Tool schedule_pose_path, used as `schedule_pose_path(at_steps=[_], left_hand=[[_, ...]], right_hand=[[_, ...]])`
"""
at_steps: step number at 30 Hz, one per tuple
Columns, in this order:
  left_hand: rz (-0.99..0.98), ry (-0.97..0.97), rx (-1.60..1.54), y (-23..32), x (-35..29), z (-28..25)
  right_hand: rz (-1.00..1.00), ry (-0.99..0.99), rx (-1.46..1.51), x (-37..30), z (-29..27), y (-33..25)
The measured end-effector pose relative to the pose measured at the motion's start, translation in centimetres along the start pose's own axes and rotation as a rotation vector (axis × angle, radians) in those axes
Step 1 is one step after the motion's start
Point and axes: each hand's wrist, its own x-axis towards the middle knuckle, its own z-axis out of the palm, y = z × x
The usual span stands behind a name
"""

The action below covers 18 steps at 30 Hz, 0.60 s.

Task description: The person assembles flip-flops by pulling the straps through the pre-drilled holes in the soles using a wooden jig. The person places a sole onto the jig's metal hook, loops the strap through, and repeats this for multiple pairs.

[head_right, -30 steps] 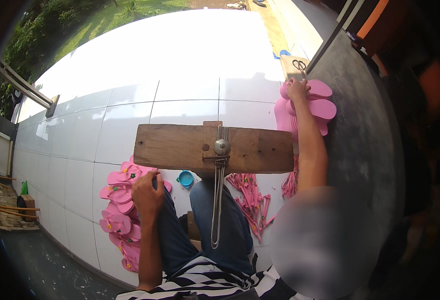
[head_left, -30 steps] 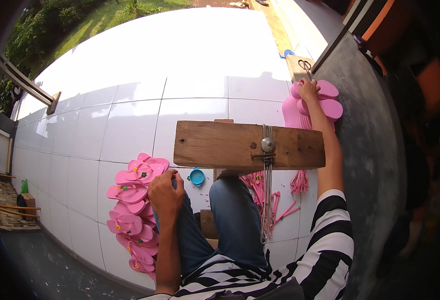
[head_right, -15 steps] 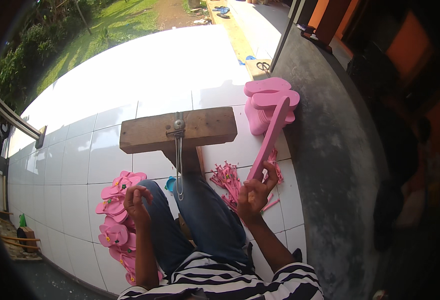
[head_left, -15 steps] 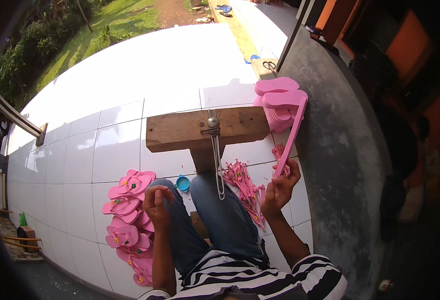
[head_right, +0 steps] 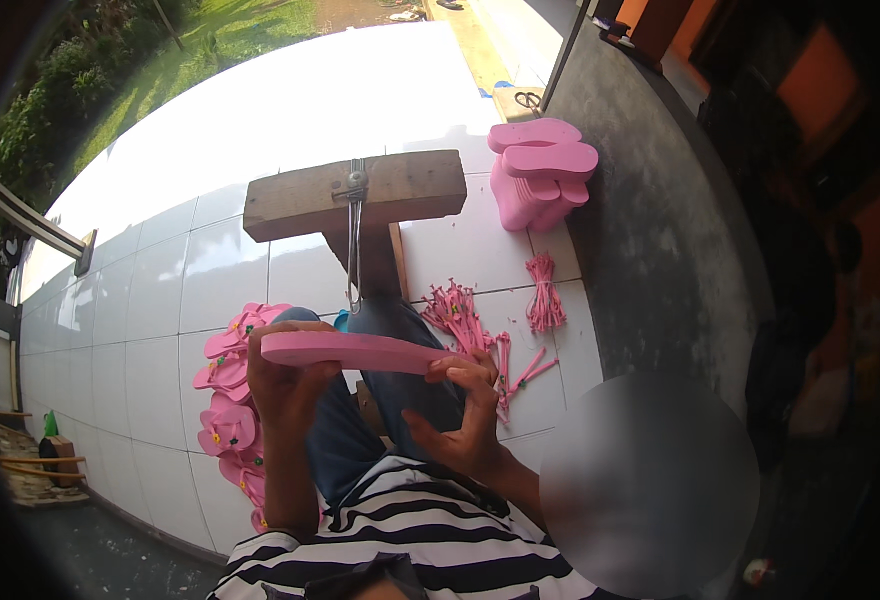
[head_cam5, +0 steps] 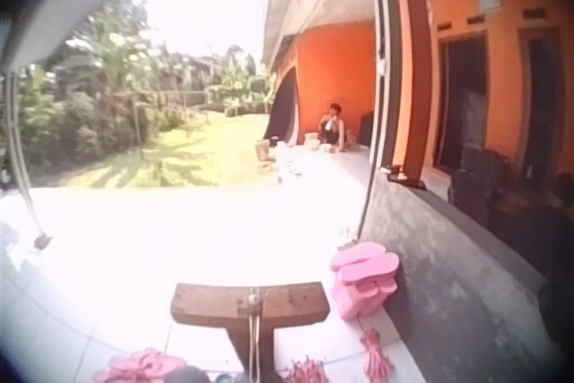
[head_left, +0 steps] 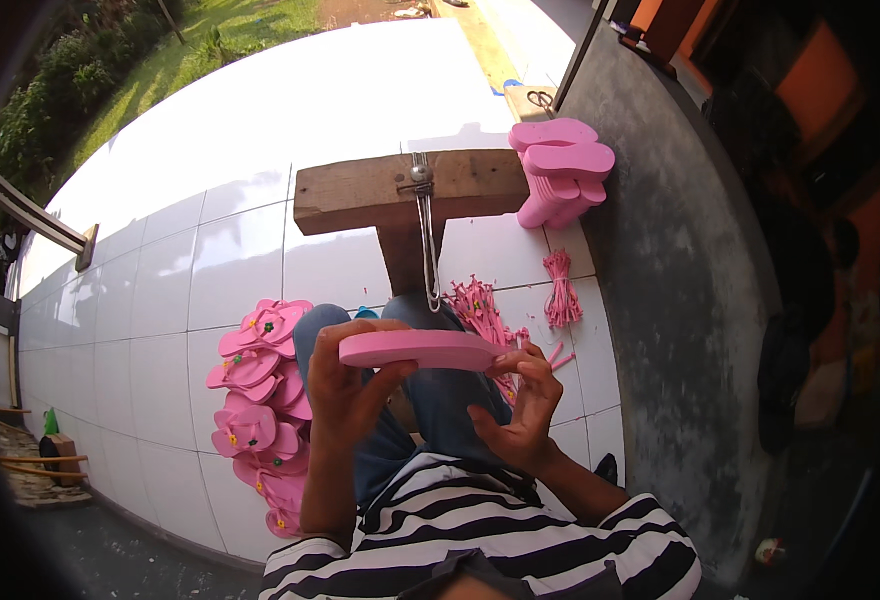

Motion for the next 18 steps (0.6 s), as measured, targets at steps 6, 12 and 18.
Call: schedule_pose_path(at_steps=[6, 12, 18], left_hand=[[0.236, -0.299, 0.386, -1.0, 2.3, -0.3], [0.364, -0.245, 0.234, -1.8, 2.8, 0.0], [0.418, -0.135, 0.211, -1.9, 3.7, 0.8]], right_hand=[[0.052, 0.01, -0.249, 6.5, 1.0, -2.0], [-0.102, -0.022, -0.09, 8.5, 0.7, -0.9], [-0.071, 0.016, -0.023, 9.3, 1.0, -0.4]])
